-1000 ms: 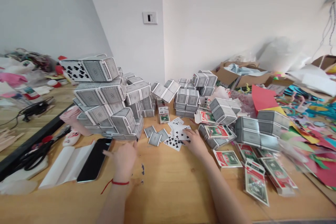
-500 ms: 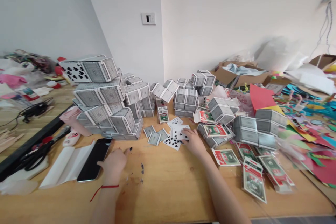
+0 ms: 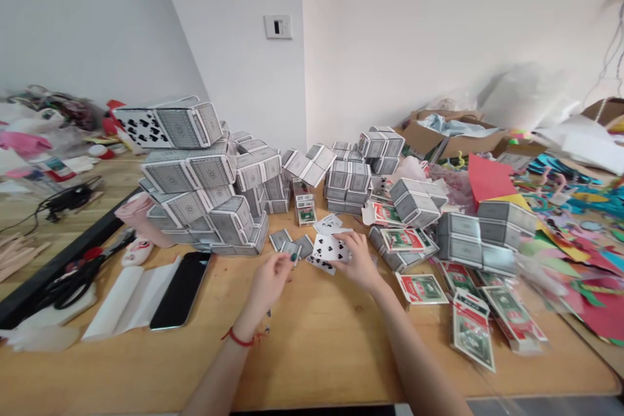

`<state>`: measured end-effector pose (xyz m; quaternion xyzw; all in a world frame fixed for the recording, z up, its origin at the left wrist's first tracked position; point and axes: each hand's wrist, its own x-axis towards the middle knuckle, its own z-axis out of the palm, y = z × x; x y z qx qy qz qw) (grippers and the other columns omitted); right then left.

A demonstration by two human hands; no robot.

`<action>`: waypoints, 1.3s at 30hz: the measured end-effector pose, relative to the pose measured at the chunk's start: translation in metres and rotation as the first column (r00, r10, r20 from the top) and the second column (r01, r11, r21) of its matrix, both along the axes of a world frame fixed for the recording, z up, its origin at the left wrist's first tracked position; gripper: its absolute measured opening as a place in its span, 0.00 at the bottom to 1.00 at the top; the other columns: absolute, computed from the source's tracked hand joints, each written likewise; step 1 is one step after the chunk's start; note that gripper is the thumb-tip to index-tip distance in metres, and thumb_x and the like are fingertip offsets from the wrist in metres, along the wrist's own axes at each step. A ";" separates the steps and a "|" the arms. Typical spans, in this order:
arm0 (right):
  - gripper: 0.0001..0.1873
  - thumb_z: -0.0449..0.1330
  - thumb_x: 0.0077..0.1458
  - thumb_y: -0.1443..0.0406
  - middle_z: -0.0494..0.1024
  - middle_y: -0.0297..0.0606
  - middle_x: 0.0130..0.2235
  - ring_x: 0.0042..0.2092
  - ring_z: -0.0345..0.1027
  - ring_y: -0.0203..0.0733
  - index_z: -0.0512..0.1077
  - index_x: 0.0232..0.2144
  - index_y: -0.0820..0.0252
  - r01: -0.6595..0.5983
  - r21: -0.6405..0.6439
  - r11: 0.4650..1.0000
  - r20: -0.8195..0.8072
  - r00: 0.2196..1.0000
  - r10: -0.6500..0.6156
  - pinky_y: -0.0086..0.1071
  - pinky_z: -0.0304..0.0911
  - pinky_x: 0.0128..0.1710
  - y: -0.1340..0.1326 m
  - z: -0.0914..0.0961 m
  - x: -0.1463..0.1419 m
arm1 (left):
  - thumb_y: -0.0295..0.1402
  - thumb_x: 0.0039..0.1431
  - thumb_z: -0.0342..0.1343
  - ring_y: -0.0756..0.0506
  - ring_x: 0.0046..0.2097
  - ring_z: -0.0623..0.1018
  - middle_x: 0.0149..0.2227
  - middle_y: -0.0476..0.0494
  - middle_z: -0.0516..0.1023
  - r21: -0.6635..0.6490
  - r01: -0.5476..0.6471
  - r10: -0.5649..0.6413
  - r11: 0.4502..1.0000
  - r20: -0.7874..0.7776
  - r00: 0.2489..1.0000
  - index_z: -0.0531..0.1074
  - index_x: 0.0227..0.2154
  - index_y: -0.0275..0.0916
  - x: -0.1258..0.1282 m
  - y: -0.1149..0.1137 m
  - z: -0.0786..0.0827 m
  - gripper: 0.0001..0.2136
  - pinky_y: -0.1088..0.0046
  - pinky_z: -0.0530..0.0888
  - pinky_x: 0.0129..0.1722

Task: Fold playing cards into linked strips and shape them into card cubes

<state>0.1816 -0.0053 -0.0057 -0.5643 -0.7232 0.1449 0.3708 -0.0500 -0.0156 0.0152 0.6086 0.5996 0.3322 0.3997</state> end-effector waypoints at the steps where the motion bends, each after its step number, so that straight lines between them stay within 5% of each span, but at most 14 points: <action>1: 0.28 0.63 0.41 0.61 0.66 0.42 0.46 0.48 0.58 0.50 0.64 0.47 0.55 -0.052 -0.005 0.999 -0.031 0.998 0.052 0.45 0.54 0.48 -0.002 0.002 -0.004 | 0.41 0.51 0.50 0.47 0.31 0.76 0.37 0.40 0.75 -0.064 0.050 -0.039 0.997 0.162 0.986 0.65 0.42 0.36 0.013 0.002 -0.004 0.18 0.72 0.72 0.27; 4: 0.29 0.63 0.42 0.61 0.65 0.41 0.45 0.48 0.60 0.46 0.63 0.48 0.55 -0.188 -0.016 0.982 -0.125 0.975 0.185 0.40 0.56 0.48 -0.006 0.005 -0.013 | 0.38 0.47 0.56 0.47 0.31 0.76 0.40 0.39 0.74 -0.125 0.148 -0.085 0.981 0.404 0.911 0.64 0.43 0.37 0.044 0.012 -0.016 0.19 0.75 0.72 0.22; 9: 0.26 0.61 0.45 0.58 0.67 0.42 0.45 0.45 0.63 0.44 0.65 0.48 0.56 -0.153 -0.017 0.988 -0.178 0.973 0.148 0.37 0.59 0.45 0.003 -0.007 -0.003 | 0.37 0.49 0.55 0.52 0.20 0.71 0.23 0.46 0.74 -0.054 0.047 -0.028 0.997 0.314 0.949 0.68 0.27 0.33 0.059 0.030 -0.034 0.10 0.78 0.68 0.17; 13: 0.22 0.60 0.46 0.58 0.68 0.43 0.48 0.47 0.59 0.50 0.69 0.45 0.56 0.077 0.020 0.997 0.064 0.995 -0.078 0.45 0.55 0.48 0.014 -0.024 0.018 | 0.40 0.49 0.54 0.54 0.14 0.65 0.13 0.52 0.67 -0.031 0.004 0.005 1.000 0.280 0.960 0.67 0.23 0.33 0.049 0.036 -0.046 0.13 0.80 0.59 0.12; 20: 0.15 0.51 0.54 0.64 0.73 0.39 0.46 0.43 0.62 0.48 0.72 0.42 0.55 0.044 0.017 0.999 0.314 0.948 -0.047 0.39 0.61 0.42 0.012 -0.028 0.023 | 0.43 0.50 0.52 0.55 0.14 0.62 0.11 0.53 0.63 0.017 -0.020 0.015 1.000 0.258 0.966 0.64 0.15 0.35 0.045 0.030 -0.052 0.17 0.80 0.54 0.12; 24: 0.16 0.48 0.55 0.68 0.76 0.39 0.43 0.40 0.65 0.45 0.72 0.41 0.58 0.043 0.101 0.994 0.312 0.947 -0.073 0.37 0.63 0.40 0.011 -0.025 0.021 | 0.41 0.51 0.51 0.55 0.15 0.63 0.14 0.54 0.64 0.043 -0.062 0.047 0.997 0.288 0.957 0.65 0.23 0.36 0.046 0.031 -0.053 0.12 0.81 0.57 0.14; 31: 0.14 0.49 0.49 0.71 0.77 0.40 0.38 0.39 0.69 0.43 0.73 0.34 0.59 0.205 0.301 0.931 -0.052 0.979 -0.199 0.38 0.63 0.42 0.010 -0.023 0.020 | 0.40 0.52 0.52 0.55 0.14 0.64 0.18 0.56 0.66 0.038 -0.087 0.070 0.996 0.313 0.947 0.61 0.31 0.38 0.048 0.031 -0.055 0.10 0.82 0.59 0.12; 34: 0.15 0.50 0.44 0.72 0.75 0.40 0.42 0.44 0.68 0.44 0.73 0.32 0.58 0.168 0.211 0.963 -0.306 0.947 -0.098 0.39 0.62 0.46 0.006 -0.017 0.014 | 0.41 0.54 0.48 0.55 0.13 0.64 0.18 0.55 0.65 0.035 -0.087 0.072 0.996 0.306 0.949 0.60 0.30 0.38 0.048 0.030 -0.056 0.10 0.81 0.58 0.11; 39: 0.18 0.46 0.45 0.70 0.75 0.41 0.43 0.48 0.66 0.46 0.74 0.32 0.58 -0.090 -0.062 0.994 -0.586 0.809 0.037 0.41 0.62 0.45 0.000 -0.010 -0.003 | 0.42 0.55 0.46 0.55 0.15 0.63 0.17 0.56 0.62 0.063 -0.113 0.092 0.992 0.276 0.957 0.60 0.27 0.38 0.045 0.030 -0.058 0.11 0.81 0.57 0.14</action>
